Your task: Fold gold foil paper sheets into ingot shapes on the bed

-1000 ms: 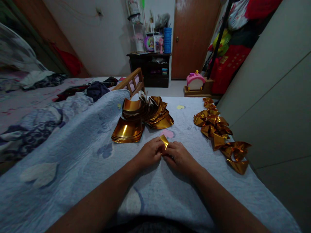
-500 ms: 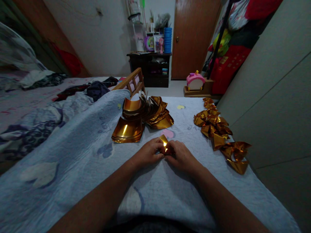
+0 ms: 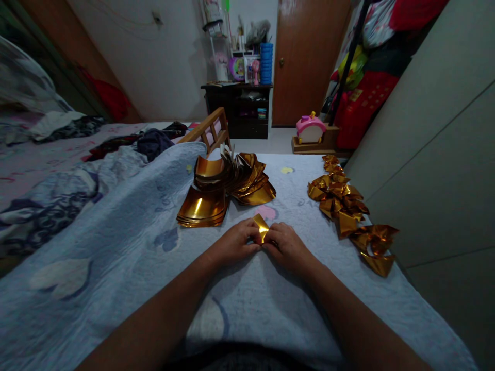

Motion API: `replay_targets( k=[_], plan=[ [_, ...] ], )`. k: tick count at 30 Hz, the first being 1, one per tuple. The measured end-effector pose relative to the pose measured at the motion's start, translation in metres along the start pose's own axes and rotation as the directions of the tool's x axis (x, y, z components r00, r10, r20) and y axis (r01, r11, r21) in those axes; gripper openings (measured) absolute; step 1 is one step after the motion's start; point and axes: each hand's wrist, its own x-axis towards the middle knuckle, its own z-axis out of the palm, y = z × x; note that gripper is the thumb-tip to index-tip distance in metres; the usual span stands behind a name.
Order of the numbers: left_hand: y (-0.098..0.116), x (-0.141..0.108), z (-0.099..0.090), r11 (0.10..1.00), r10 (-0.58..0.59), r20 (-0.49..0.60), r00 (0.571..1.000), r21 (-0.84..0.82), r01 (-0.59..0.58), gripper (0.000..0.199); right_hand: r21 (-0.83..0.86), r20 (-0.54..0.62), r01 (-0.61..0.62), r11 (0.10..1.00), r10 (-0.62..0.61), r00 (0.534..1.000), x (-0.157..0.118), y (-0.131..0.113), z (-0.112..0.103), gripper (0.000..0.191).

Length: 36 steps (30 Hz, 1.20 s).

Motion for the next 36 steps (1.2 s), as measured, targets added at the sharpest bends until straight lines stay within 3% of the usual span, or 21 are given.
replay_targets(
  k=[10,20,36],
  plan=[
    [0.0036,-0.0005,-0.0024,1.0,0.01,0.016,1.0,0.01,-0.01,0.008,0.015,-0.003,-0.038,0.999,0.038,0.999,-0.0001,0.0004,0.0016,0.01],
    [0.0054,-0.0002,-0.0021,1.0,-0.013,0.022,1.0,-0.006,0.013,0.007,0.104,-0.143,-0.021,0.994,0.036,0.989,-0.0018,0.0058,-0.0043,0.019],
    [0.0028,0.0009,-0.0013,1.0,-0.001,0.022,1.0,-0.007,0.001,0.007,-0.004,-0.029,-0.075,0.997,0.075,0.997,-0.0006,0.0026,0.0028,0.006]
  ],
)
